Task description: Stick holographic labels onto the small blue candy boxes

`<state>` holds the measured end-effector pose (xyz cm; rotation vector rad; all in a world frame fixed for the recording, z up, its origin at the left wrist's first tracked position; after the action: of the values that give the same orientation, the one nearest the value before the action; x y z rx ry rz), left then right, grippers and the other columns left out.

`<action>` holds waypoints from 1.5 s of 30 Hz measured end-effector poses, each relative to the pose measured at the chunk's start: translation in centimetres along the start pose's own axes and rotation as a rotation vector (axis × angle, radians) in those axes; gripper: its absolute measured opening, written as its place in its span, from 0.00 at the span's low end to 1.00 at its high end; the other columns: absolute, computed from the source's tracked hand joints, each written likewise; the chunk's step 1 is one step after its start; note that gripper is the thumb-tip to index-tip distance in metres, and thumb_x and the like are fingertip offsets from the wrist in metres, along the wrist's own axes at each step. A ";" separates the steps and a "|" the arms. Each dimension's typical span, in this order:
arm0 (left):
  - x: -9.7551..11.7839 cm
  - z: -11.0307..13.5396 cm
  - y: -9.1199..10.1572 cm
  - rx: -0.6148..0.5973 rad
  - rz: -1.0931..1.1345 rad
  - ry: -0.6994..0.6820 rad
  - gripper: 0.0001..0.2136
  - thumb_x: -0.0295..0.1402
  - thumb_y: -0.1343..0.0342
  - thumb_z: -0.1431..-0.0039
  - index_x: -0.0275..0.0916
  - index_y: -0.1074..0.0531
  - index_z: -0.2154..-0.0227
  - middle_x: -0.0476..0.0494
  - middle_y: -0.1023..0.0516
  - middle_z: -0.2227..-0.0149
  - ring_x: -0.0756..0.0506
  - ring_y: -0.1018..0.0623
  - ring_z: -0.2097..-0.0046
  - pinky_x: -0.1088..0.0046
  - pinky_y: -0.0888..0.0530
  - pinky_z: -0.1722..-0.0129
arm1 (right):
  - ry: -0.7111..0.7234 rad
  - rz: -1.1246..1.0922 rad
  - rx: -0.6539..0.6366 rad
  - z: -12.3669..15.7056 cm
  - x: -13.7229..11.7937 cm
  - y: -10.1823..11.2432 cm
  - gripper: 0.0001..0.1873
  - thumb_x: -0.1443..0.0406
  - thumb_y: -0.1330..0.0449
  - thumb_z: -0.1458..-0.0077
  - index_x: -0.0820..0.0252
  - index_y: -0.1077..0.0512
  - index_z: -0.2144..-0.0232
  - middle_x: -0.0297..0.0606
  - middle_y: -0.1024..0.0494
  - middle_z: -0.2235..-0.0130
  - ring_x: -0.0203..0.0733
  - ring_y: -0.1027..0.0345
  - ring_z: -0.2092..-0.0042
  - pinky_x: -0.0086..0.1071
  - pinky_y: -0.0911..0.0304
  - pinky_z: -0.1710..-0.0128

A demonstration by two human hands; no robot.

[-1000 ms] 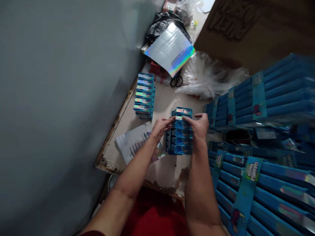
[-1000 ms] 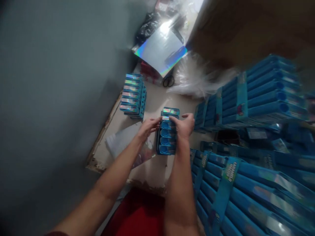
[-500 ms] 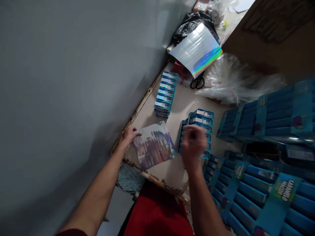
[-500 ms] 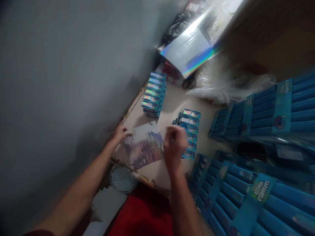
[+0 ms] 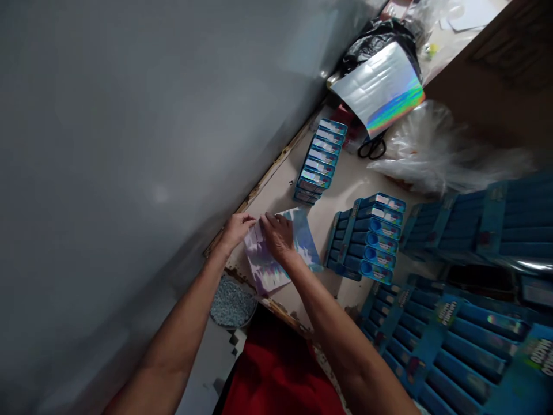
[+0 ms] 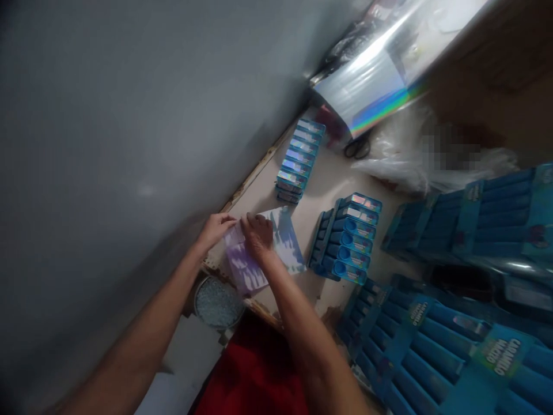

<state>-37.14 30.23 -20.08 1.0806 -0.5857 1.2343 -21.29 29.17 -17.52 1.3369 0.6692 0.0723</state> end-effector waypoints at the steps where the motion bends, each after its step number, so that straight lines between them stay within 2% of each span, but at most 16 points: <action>1: -0.4 0.0 0.0 0.002 0.008 0.024 0.06 0.33 0.39 0.55 0.38 0.20 0.74 0.45 0.20 0.73 0.46 0.25 0.70 0.72 0.31 0.66 | 0.012 0.008 0.003 0.2 -0.1 -0.3 0.25 0.63 0.53 0.28 0.55 0.36 0.33 0.45 0.32 0.33 0.57 0.40 0.38 0.49 0.45 0.43; 5: -1.2 0.4 0.2 0.012 -0.001 0.133 0.08 0.35 0.39 0.55 0.35 0.20 0.74 0.48 0.22 0.77 0.48 0.28 0.74 0.74 0.35 0.71 | 0.078 0.030 0.048 2.1 -0.5 -1.1 0.25 0.67 0.51 0.29 0.53 0.37 0.33 0.42 0.33 0.32 0.52 0.41 0.35 0.46 0.47 0.41; 7: -0.7 0.8 0.3 0.012 -0.037 0.115 0.08 0.35 0.39 0.54 0.35 0.20 0.73 0.47 0.22 0.76 0.48 0.28 0.74 0.73 0.34 0.71 | 0.087 0.013 0.087 3.2 -0.7 -0.9 0.23 0.68 0.49 0.30 0.54 0.34 0.36 0.43 0.29 0.35 0.50 0.39 0.37 0.44 0.47 0.41; 11: 0.8 1.2 0.8 0.043 -0.211 -0.003 0.09 0.34 0.41 0.50 0.36 0.19 0.70 0.43 0.17 0.70 0.44 0.23 0.67 0.72 0.31 0.66 | 0.054 -0.056 0.189 4.5 -1.0 0.4 0.12 0.63 0.44 0.31 0.54 0.23 0.51 0.42 0.18 0.52 0.49 0.33 0.47 0.42 0.46 0.45; 15: 0.9 0.2 2.0 0.124 -0.457 -0.026 0.09 0.34 0.42 0.43 0.39 0.18 0.65 0.40 0.15 0.64 0.41 0.20 0.63 0.69 0.29 0.62 | -0.092 -0.106 0.300 6.1 -1.2 3.0 0.11 0.62 0.40 0.35 0.54 0.22 0.69 0.39 0.22 0.69 0.46 0.33 0.60 0.39 0.45 0.55; 19: 2.3 0.6 2.2 0.297 -0.593 -0.181 0.14 0.32 0.42 0.40 0.37 0.20 0.52 0.32 0.18 0.52 0.36 0.21 0.50 0.63 0.29 0.50 | -0.400 -0.545 0.396 9.1 0.2 6.5 0.08 0.61 0.38 0.39 0.56 0.23 0.69 0.30 0.29 0.76 0.37 0.38 0.72 0.31 0.45 0.66; 21: 3.9 2.5 0.8 0.334 -0.562 -0.313 0.15 0.34 0.42 0.38 0.37 0.21 0.51 0.32 0.20 0.49 0.36 0.23 0.47 0.61 0.30 0.45 | -0.577 -0.811 0.414 10.8 1.4 8.1 0.10 0.57 0.36 0.42 0.58 0.23 0.69 0.27 0.34 0.79 0.34 0.43 0.75 0.28 0.48 0.73; 23: 5.6 5.1 -1.3 0.303 -0.505 -0.385 0.13 0.40 0.44 0.35 0.38 0.20 0.56 0.33 0.19 0.51 0.36 0.23 0.47 0.60 0.31 0.43 | -0.679 -0.965 0.428 12.0 2.5 9.7 0.13 0.55 0.34 0.45 0.59 0.24 0.71 0.25 0.37 0.79 0.33 0.46 0.76 0.27 0.50 0.75; 27: 9.1 9.7 -4.9 0.333 -0.420 -0.417 0.19 0.51 0.43 0.36 0.40 0.18 0.59 0.32 0.22 0.43 0.31 0.31 0.36 0.52 0.39 0.36 | -0.730 -1.073 0.475 13.5 4.7 12.4 0.14 0.55 0.32 0.49 0.59 0.24 0.72 0.26 0.35 0.79 0.32 0.45 0.76 0.27 0.48 0.75; 28: 9.7 10.1 -5.8 0.290 -0.339 -0.393 0.21 0.52 0.44 0.36 0.39 0.18 0.59 0.32 0.22 0.44 0.31 0.30 0.37 0.52 0.38 0.36 | -0.734 -1.090 0.483 13.7 5.1 12.8 0.14 0.55 0.31 0.49 0.59 0.25 0.73 0.26 0.34 0.78 0.32 0.45 0.75 0.26 0.47 0.76; 30: 10.1 10.1 -8.0 0.069 -0.083 -0.275 0.24 0.56 0.45 0.37 0.38 0.18 0.59 0.33 0.18 0.51 0.34 0.23 0.46 0.57 0.31 0.43 | -0.741 -1.121 0.494 14.2 5.6 13.6 0.15 0.54 0.31 0.50 0.59 0.25 0.73 0.27 0.33 0.78 0.33 0.43 0.75 0.26 0.45 0.76; 32: 10.2 10.0 -10.5 -0.179 0.164 -0.120 0.25 0.56 0.39 0.42 0.36 0.18 0.62 0.37 0.16 0.59 0.39 0.20 0.56 0.64 0.26 0.52 | -0.758 -1.174 0.504 14.7 6.1 14.2 0.16 0.53 0.30 0.51 0.59 0.25 0.72 0.27 0.32 0.78 0.33 0.42 0.76 0.27 0.41 0.77; 34: 10.4 10.1 -12.4 -0.307 0.313 -0.010 0.23 0.53 0.32 0.50 0.35 0.18 0.64 0.40 0.16 0.63 0.42 0.20 0.62 0.68 0.26 0.57 | -0.778 -1.222 0.526 15.3 6.6 14.9 0.16 0.52 0.31 0.51 0.59 0.24 0.72 0.28 0.30 0.77 0.34 0.40 0.76 0.28 0.37 0.77; 40: 13.5 9.7 -16.2 -0.364 0.396 -0.012 0.18 0.47 0.29 0.54 0.36 0.22 0.71 0.49 0.24 0.73 0.50 0.29 0.71 0.75 0.33 0.67 | -0.859 -1.009 0.673 17.2 11.1 18.2 0.18 0.50 0.33 0.49 0.60 0.21 0.71 0.34 0.23 0.75 0.40 0.30 0.75 0.30 0.37 0.77; 42: 15.3 9.0 -17.7 -0.376 0.340 -0.065 0.17 0.46 0.29 0.54 0.36 0.22 0.73 0.49 0.25 0.74 0.50 0.30 0.71 0.74 0.35 0.67 | -0.943 -0.876 0.662 17.3 13.3 18.9 0.20 0.48 0.36 0.48 0.59 0.19 0.68 0.35 0.22 0.76 0.44 0.27 0.75 0.31 0.37 0.78; 45: 17.3 7.2 -19.6 -0.286 0.264 -0.153 0.16 0.46 0.31 0.53 0.36 0.22 0.74 0.48 0.23 0.74 0.49 0.29 0.70 0.73 0.33 0.65 | -1.036 -0.647 0.614 16.6 16.2 20.0 0.19 0.49 0.37 0.47 0.57 0.18 0.67 0.37 0.20 0.76 0.48 0.23 0.72 0.32 0.35 0.74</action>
<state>-12.46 32.43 -8.92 0.8787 -1.0158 1.2530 6.37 26.69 -4.59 1.4289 0.1802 -1.3502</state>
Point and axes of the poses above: each hand's wrist, its own z-axis away from the middle knuckle, its own y-axis out of the back of the hand, x = y × z, the point moved 6 cm from there along -z, towards the middle knuckle
